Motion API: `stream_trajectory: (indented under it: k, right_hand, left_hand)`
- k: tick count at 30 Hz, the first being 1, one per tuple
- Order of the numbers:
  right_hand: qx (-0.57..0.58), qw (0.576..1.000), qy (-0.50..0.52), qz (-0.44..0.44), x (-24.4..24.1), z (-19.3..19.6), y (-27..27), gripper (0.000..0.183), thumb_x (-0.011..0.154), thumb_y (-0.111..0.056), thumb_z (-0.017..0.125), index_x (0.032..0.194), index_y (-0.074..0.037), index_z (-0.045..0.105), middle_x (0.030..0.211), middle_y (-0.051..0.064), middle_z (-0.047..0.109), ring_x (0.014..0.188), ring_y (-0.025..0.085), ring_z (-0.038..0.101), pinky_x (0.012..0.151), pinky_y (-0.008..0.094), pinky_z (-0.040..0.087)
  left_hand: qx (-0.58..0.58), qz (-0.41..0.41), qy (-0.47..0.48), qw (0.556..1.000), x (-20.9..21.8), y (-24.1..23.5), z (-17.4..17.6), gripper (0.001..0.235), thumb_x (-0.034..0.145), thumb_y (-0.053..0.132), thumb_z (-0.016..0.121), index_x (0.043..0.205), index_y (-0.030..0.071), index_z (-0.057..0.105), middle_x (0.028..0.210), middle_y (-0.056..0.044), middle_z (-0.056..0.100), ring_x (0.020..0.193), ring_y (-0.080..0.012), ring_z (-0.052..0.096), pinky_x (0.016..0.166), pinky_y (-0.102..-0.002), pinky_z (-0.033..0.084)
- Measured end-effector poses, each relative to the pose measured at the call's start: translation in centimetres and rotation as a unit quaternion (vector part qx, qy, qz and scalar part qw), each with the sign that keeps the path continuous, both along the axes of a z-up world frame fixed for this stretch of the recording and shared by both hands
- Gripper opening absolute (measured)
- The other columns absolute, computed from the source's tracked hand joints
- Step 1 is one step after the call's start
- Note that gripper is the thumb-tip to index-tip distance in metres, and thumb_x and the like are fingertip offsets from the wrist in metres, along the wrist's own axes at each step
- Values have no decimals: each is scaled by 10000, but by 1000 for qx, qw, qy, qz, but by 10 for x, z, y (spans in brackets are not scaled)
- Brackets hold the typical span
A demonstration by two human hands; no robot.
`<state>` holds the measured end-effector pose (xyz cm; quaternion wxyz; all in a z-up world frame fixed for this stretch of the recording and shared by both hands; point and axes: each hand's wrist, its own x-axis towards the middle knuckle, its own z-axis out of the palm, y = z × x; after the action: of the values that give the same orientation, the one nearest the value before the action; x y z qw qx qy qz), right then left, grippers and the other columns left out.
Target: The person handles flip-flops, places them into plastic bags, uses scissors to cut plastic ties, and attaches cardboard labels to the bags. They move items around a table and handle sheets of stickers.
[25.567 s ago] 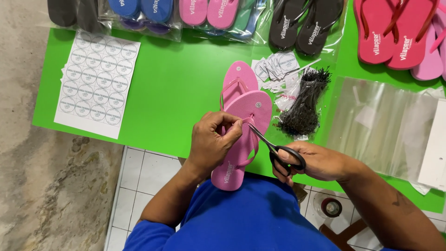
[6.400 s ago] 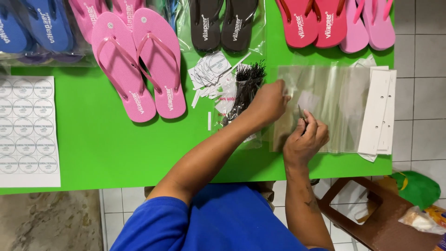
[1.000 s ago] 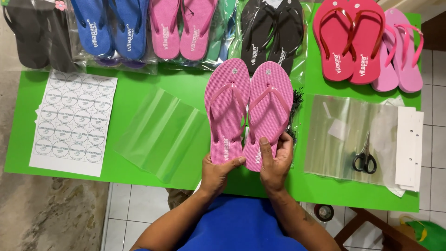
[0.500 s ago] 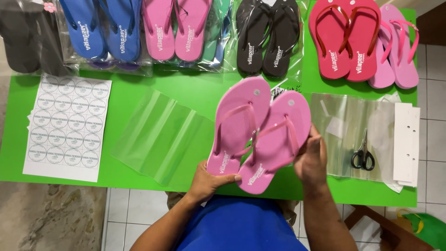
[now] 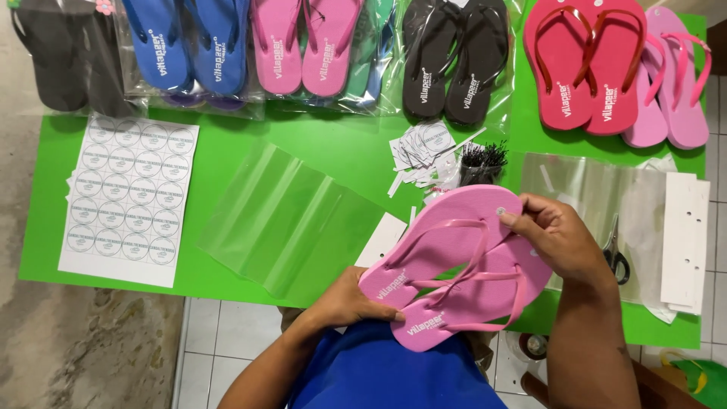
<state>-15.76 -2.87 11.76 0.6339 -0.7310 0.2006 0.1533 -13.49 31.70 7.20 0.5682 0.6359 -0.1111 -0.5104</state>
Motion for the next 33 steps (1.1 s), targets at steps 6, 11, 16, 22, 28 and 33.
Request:
stream_trajectory:
  k: [6,11,16,22,28,33]
  right_hand:
    - [-57,990,127,10,-7,20,3,469,960,-241,532,1364,-56,679,1210,120,750,1039,264,707,874,379,547]
    - [-46,997,55,-3,-45,-22,-24,407,991,-314,553,1152,10,740,1059,139,765,887,262,716,709,367,559]
    - [-57,995,64,-49,-60,-27,-43,349,998,-264,612,1101,30,771,912,167,781,724,279,707,553,373,541]
    - [-38,997,9,-73,-76,-49,-53,282,1018,-236,636,1027,26,740,898,115,747,716,211,664,586,320,533]
    - [-56,989,-14,-136,-92,-54,-50,308,1038,-309,641,1069,-11,712,921,40,692,757,142,596,615,276,476]
    - [-95,979,-6,-181,-114,-77,-62,355,1067,-398,662,943,-66,664,786,27,637,670,139,545,572,271,414]
  left_hand:
    - [-36,-30,10,999,-2,-5,-19,425,683,217,896,1043,92,707,1065,-78,794,949,-231,760,745,-300,629]
    - [-28,-59,-39,997,-1,-16,-24,429,685,265,898,1045,107,727,1017,-45,791,850,-194,724,615,-254,550]
    - [-5,-84,-82,993,3,-31,-14,359,687,343,910,935,124,772,784,72,715,654,-82,550,556,-223,389]
    - [-36,-82,-57,994,12,-36,15,606,657,336,884,1187,110,698,1162,-6,762,1035,-141,683,927,-293,570]
    - [193,-52,-244,949,5,-17,-14,910,717,609,761,1427,135,447,943,-114,682,782,-226,647,704,-386,552]
    - [306,-29,-549,777,-12,-11,-48,732,860,677,710,1188,62,486,1021,-126,522,829,-253,512,645,-404,542]
